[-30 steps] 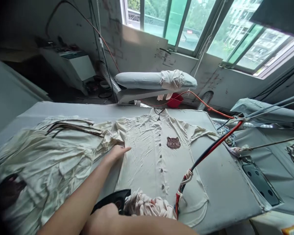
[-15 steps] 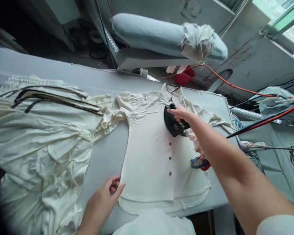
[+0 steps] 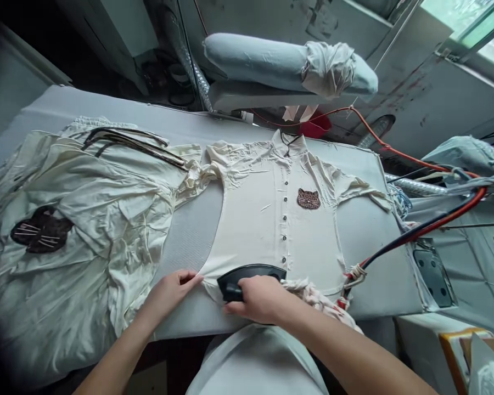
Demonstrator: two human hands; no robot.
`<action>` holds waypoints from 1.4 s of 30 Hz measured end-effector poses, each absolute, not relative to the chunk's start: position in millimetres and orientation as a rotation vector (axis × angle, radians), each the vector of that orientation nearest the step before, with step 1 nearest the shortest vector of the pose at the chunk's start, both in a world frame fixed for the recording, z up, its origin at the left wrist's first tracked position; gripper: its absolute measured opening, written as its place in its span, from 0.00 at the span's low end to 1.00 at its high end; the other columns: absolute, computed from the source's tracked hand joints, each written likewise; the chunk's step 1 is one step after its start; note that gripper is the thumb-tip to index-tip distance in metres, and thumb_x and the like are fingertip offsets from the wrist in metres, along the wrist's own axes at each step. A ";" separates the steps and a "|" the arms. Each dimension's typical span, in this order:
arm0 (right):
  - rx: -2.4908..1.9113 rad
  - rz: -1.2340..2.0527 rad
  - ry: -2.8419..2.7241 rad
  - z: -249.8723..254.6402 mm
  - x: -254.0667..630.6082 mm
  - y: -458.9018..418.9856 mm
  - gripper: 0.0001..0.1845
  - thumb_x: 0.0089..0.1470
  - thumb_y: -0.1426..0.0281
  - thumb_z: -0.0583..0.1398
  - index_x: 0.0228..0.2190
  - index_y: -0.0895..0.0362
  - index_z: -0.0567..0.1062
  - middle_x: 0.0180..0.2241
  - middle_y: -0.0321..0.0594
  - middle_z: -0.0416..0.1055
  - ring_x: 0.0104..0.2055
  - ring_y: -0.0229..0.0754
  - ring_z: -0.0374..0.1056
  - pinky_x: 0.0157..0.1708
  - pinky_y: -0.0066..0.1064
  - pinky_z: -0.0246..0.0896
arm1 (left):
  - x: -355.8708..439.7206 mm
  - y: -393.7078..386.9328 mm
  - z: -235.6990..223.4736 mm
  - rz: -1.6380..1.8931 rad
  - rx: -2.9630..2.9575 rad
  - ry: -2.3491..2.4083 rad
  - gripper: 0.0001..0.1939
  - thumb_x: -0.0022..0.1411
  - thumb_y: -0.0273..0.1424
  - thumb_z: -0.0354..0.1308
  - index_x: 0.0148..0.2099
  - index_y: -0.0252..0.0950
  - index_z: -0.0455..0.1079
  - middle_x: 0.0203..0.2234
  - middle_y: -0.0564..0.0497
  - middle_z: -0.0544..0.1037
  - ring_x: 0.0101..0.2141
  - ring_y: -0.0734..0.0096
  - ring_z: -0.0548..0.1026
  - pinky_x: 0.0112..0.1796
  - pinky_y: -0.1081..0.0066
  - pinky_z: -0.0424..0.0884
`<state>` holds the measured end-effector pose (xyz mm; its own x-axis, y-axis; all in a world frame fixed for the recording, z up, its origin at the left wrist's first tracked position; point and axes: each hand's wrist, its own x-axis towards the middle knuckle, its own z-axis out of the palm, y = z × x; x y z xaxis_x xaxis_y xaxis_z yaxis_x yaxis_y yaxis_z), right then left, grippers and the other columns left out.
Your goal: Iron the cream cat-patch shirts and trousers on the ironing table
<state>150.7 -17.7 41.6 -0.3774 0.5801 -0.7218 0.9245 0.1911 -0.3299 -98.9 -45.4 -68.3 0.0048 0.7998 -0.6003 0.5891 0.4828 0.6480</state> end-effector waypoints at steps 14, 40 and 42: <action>1.346 -0.963 2.196 17.8 72.0 -23.2 0.29 0.59 0.44 0.57 0.42 0.56 0.80 0.39 0.48 0.81 0.42 0.55 0.78 0.41 0.41 0.73 | -105.9 -11.0 -57.1 0.060 1.576 1.766 0.16 0.62 0.44 0.55 0.39 0.45 0.82 0.40 0.50 0.85 0.41 0.57 0.79 0.34 0.69 0.62; 1.306 -1.033 2.049 28.5 105.4 -38.3 0.34 0.56 0.39 0.55 0.39 0.55 0.81 0.38 0.49 0.81 0.42 0.59 0.78 0.40 0.44 0.73 | -103.3 -26.2 -68.9 0.218 1.349 1.670 0.22 0.53 0.52 0.59 0.36 0.39 0.79 0.33 0.49 0.84 0.36 0.57 0.78 0.36 0.68 0.67; 1.323 -1.035 2.024 27.7 122.6 -44.1 0.35 0.56 0.38 0.55 0.39 0.55 0.80 0.36 0.49 0.81 0.40 0.59 0.78 0.38 0.43 0.72 | -96.4 -33.8 -68.4 0.201 1.314 1.725 0.20 0.53 0.49 0.60 0.37 0.39 0.79 0.31 0.49 0.83 0.33 0.58 0.78 0.33 0.68 0.66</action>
